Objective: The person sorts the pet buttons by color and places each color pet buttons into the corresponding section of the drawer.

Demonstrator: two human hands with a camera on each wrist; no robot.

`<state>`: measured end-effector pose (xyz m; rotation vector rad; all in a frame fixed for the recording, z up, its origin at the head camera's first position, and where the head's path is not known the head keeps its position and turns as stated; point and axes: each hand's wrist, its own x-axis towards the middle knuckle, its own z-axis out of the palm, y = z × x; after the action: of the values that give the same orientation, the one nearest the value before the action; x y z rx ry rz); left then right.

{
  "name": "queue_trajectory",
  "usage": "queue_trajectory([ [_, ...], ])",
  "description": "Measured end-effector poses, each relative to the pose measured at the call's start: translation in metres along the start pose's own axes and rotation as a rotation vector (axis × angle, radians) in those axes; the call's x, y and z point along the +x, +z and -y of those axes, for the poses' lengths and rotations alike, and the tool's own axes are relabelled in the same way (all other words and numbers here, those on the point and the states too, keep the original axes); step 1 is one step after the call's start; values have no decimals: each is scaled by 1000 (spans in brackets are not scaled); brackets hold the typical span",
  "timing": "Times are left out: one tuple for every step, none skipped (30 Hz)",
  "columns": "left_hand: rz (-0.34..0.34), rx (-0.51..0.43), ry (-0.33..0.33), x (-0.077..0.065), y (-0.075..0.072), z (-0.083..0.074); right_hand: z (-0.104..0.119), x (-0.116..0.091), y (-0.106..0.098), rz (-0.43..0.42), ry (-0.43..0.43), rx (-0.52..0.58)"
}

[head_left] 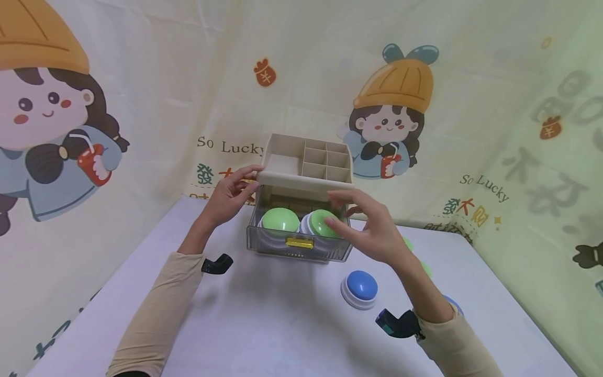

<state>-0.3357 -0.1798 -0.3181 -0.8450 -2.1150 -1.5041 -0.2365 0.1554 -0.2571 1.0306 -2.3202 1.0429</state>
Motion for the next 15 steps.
queue_trajectory([
  [1, 0, -1, 0, 0, 0, 2, -2, 1, -13, -20, 0],
  [1, -2, -1, 0, 0, 0, 4, -3, 1, -25, -41, -2],
  [0, -4, -1, 0, 0, 0, 7, -4, 1, -35, -61, 0],
  [1, -5, 0, 0, 0, -1, 9, -6, 2, -41, -81, 1],
  [1, -6, 0, 0, 0, -1, 12, -7, 2, -47, -97, 3],
  [1, -7, 0, 0, 0, -1, 14, -8, 2, -49, -112, 4],
  [0, -6, 1, 0, 0, -1, 17, -10, 2, -51, -123, 6],
  [0, -6, 2, 0, 0, 0, 19, -12, 2, -52, -132, 9],
  [1, -6, 2, 0, 0, -1, 22, -14, 3, -50, -138, 13],
  [1, -8, 3, 0, 0, -1, 24, -16, 3, -47, -143, 15],
  [0, -8, 3, 0, 0, -1, 26, -18, 4, -44, -147, 14],
  [0, -10, 4, 0, 0, -1, 29, -21, 5, -40, -151, 13],
  [1, -12, 4, 0, 0, -1, 31, -23, 6, -33, -157, 16],
  [2, -14, 4, 0, 0, -1, 33, -25, 7, -27, -161, 19],
  [2, -15, 3, -1, 0, -1, 35, -28, 8, -18, -166, 22],
])
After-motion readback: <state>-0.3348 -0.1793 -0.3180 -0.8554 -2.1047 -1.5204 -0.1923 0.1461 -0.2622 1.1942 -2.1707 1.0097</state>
